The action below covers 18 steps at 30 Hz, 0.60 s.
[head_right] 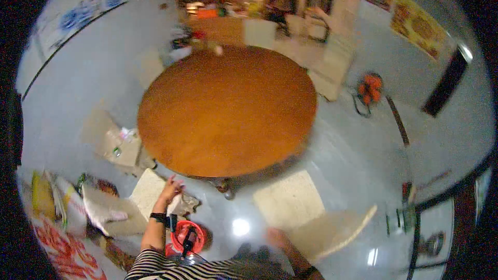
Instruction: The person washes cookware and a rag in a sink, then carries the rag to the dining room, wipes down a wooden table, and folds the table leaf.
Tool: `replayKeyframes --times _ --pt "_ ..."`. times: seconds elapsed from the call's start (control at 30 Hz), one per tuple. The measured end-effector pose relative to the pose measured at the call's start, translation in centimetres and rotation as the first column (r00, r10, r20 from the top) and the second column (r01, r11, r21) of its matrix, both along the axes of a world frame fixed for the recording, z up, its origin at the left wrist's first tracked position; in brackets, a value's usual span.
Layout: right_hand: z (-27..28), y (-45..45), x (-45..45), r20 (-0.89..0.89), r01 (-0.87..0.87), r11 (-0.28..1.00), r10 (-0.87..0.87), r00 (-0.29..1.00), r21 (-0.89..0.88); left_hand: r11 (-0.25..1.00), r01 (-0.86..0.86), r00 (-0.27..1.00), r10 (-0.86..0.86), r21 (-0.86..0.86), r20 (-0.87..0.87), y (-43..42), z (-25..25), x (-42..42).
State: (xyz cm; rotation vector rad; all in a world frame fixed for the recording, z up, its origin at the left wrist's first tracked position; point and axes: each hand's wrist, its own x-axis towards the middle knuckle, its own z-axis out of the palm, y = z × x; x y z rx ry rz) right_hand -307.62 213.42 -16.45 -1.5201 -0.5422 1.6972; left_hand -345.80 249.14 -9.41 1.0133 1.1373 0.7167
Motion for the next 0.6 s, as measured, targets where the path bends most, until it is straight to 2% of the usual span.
replayKeyframes --times 0.07,0.13,0.2,0.27,0.3,0.4,0.47,0.5,0.53,0.6 --pt "3.3 -0.7 -1.9 0.194 0.020 0.997 -0.034 0.980 0.076 0.998 0.043 0.998 -0.045 -0.036 -0.045 0.5 0.8 1.6" --pt "-2.0 -2.0 -2.8 0.414 -0.207 0.902 0.035 0.910 0.379 0.970 0.207 0.976 -0.214 -0.128 -0.039 -0.1 -0.2 2.9" --pt "1.9 -1.0 -5.2 0.502 -0.210 0.946 0.060 0.863 0.247 0.908 0.330 0.923 -0.368 -0.259 -0.112 -1.6 -3.7 4.5" --pt "-2.4 -1.8 -7.2 0.564 -0.235 0.948 0.076 0.822 0.214 0.753 0.504 0.788 -0.601 -0.424 -0.131 -2.8 -10.1 4.3" --pt "-4.0 -2.6 -7.8 0.594 -0.265 0.944 0.101 0.798 0.195 0.719 0.531 0.759 -0.639 -0.449 -0.125 -4.5 -10.8 4.5" --pt "-2.8 -5.8 -7.6 0.594 -0.092 0.924 -0.161 0.788 0.372 0.616 0.545 0.706 -0.703 -0.569 -0.085 -10.8 -9.6 7.8" --pt "-3.1 -7.6 -7.1 0.681 -0.074 0.969 -0.109 0.724 0.234 0.461 0.662 0.501 -0.859 -0.590 -0.109 -12.9 -10.4 9.3" --pt "-3.6 -8.7 -6.9 0.717 -0.059 0.985 -0.076 0.692 0.161 0.333 0.757 0.381 -0.924 -0.562 -0.034 -12.8 -13.2 9.0" --pt "-4.9 -10.1 -6.6 0.698 -0.047 0.978 -0.113 0.707 0.205 0.195 0.831 0.249 -0.968 -0.521 0.035 -12.6 -16.0 9.2" --pt "-9.4 -13.1 -6.5 0.655 -0.031 0.955 -0.178 0.735 0.294 0.143 0.806 0.150 -0.988 -0.574 -0.035 -13.7 -16.1 10.6"
